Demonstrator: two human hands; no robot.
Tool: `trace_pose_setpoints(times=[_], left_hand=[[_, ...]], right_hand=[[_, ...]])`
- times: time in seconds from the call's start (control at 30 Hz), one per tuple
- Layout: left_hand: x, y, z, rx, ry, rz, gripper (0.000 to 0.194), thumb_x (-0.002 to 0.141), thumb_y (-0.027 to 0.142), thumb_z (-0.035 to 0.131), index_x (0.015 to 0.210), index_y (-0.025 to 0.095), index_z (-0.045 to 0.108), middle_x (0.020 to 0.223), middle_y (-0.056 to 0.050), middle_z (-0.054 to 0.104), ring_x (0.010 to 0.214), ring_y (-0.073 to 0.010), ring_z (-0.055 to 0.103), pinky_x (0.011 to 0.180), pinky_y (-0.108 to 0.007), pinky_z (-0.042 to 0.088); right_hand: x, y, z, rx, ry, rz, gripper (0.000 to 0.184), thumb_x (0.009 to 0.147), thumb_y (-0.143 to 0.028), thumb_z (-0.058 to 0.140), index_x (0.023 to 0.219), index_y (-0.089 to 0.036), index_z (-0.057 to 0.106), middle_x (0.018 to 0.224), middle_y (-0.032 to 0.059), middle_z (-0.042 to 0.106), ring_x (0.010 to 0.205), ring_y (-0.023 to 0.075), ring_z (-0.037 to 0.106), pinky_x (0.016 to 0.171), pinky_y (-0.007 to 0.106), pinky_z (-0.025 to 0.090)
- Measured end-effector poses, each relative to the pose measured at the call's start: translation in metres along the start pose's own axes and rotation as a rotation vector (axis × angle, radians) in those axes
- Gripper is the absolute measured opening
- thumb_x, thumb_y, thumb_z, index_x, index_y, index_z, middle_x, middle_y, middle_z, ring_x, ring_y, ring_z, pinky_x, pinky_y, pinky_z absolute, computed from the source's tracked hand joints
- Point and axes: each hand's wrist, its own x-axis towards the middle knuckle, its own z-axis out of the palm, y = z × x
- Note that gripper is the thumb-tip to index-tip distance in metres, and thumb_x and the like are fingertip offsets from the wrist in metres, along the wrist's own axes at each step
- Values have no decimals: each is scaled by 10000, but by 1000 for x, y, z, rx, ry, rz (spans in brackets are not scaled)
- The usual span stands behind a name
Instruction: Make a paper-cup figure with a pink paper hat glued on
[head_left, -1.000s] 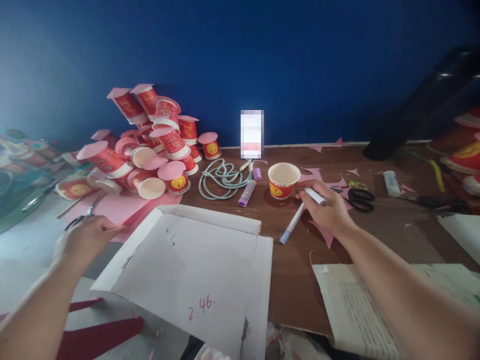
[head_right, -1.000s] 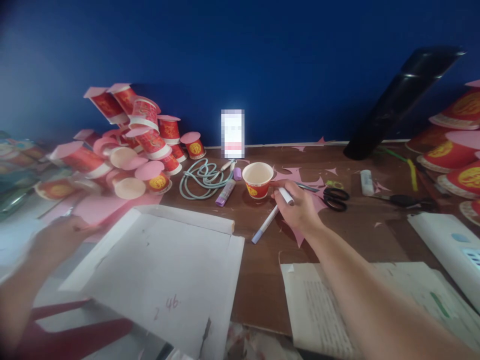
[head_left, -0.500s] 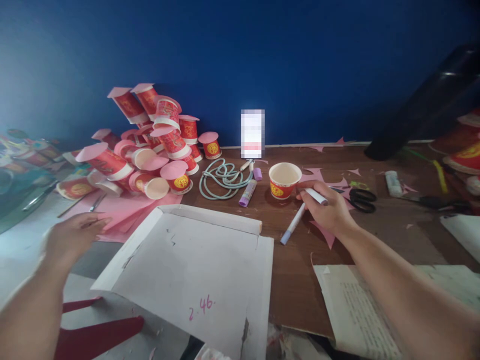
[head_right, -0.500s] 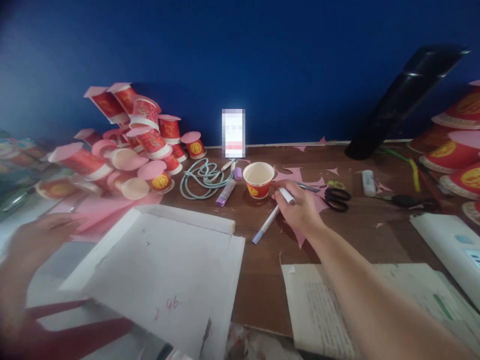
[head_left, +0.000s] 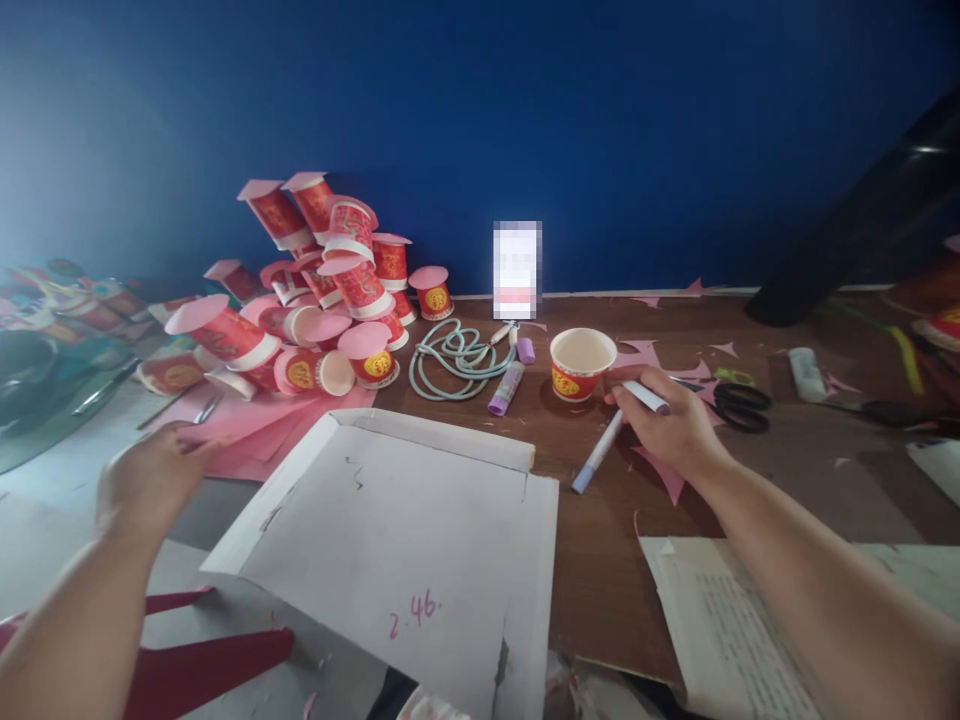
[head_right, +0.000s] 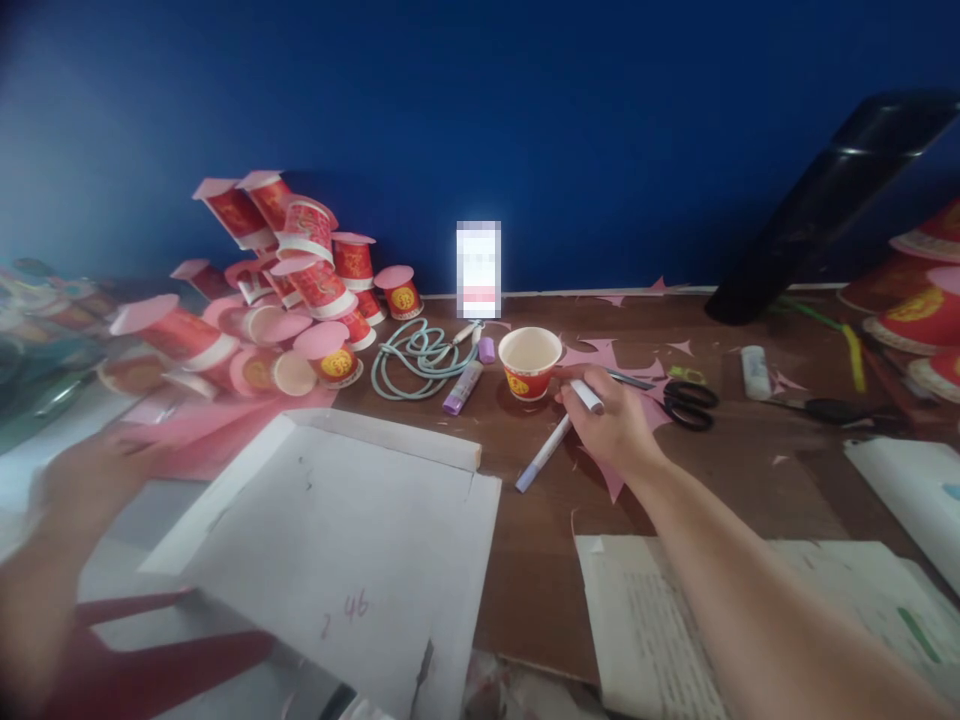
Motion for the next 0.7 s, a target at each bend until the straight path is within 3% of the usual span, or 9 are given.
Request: trace_pose_setpoints(times=[0.1, 0.23, 0.47, 0.7], left_hand=[[-1, 7, -14, -89, 10, -53, 293, 794, 390, 525, 957, 185, 657, 892, -19, 704, 731, -155, 582, 586, -212, 399], [2, 17, -39, -115, 79, -83, 352, 785, 371, 521, 1060, 203, 664, 1036, -14, 698, 830, -168, 607, 638, -219, 424], [17, 32, -62, -131, 129, -93, 428, 757, 389, 525, 1108, 180, 652, 1033, -29, 690, 914, -203, 624, 822, -299, 483], [-2, 52, -87, -231, 265, -107, 423, 794, 409, 496, 1101, 170, 662, 980, -23, 689, 895, -189, 632, 883, -348, 495]], right_hand=[[0, -1, 0, -18, -3, -7, 200, 842, -313, 560, 1017, -280, 651, 811, 14, 723, 760, 209, 695, 643, 323, 545], [0, 0, -1, -36, 9, -25, 197, 844, -309, 553, 1011, -274, 652, 810, 28, 724, 756, 222, 695, 642, 344, 550], [-1, 2, -1, -44, 15, -72, 220, 856, -341, 555, 1039, -270, 654, 844, 29, 718, 775, 207, 689, 627, 314, 545], [-1, -1, -3, -71, 8, -87, 205, 846, -313, 566, 1024, -269, 659, 860, 16, 718, 771, 195, 683, 681, 318, 542]])
